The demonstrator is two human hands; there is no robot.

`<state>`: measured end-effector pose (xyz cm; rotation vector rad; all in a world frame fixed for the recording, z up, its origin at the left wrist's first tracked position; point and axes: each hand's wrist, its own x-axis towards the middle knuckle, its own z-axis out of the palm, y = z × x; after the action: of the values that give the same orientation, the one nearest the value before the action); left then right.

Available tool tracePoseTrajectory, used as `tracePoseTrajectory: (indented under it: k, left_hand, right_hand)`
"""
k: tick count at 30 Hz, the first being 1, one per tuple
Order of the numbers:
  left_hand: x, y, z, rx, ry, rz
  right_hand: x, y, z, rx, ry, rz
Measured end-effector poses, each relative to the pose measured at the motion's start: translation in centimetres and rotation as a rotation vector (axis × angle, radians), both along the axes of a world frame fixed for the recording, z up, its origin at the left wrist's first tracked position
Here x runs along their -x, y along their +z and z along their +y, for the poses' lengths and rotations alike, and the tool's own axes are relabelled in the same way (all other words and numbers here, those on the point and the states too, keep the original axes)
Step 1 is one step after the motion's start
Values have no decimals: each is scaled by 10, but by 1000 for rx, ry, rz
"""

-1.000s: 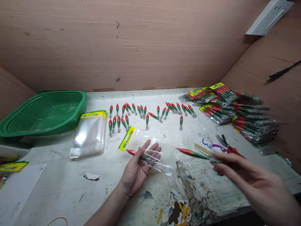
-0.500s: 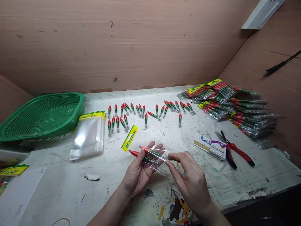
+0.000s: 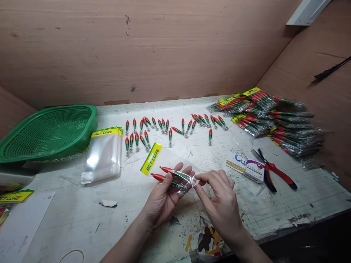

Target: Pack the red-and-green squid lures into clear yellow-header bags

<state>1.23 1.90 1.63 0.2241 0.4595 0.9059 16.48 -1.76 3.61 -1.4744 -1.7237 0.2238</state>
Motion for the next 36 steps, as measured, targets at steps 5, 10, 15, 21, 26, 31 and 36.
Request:
tracePoseTrajectory:
  k: [5, 10, 15, 21, 26, 31, 36]
  left_hand:
    - [-1, -1, 0, 5, 11, 5]
    - [-1, 3, 2, 100, 76, 139]
    - [-2, 6, 4, 161, 149, 184]
    - [-3, 8, 4, 157, 158, 164]
    - [-2, 8, 7, 145, 192, 197]
    - [0, 7, 9, 149, 204, 192]
    - [-1, 6, 8, 154, 195, 195]
  right_hand:
    - [9, 1, 9, -159, 58, -36]
    - [5, 1, 4, -169, 144, -81]
    - [-43, -3, 44, 19, -139, -63]
    - [-83, -28, 143, 502, -527, -219]
    - [-90, -20, 142, 622, -549, -186]
    - [-103, 15, 61, 541, -71, 75]
    - [-78, 29, 3, 371, 297, 33]
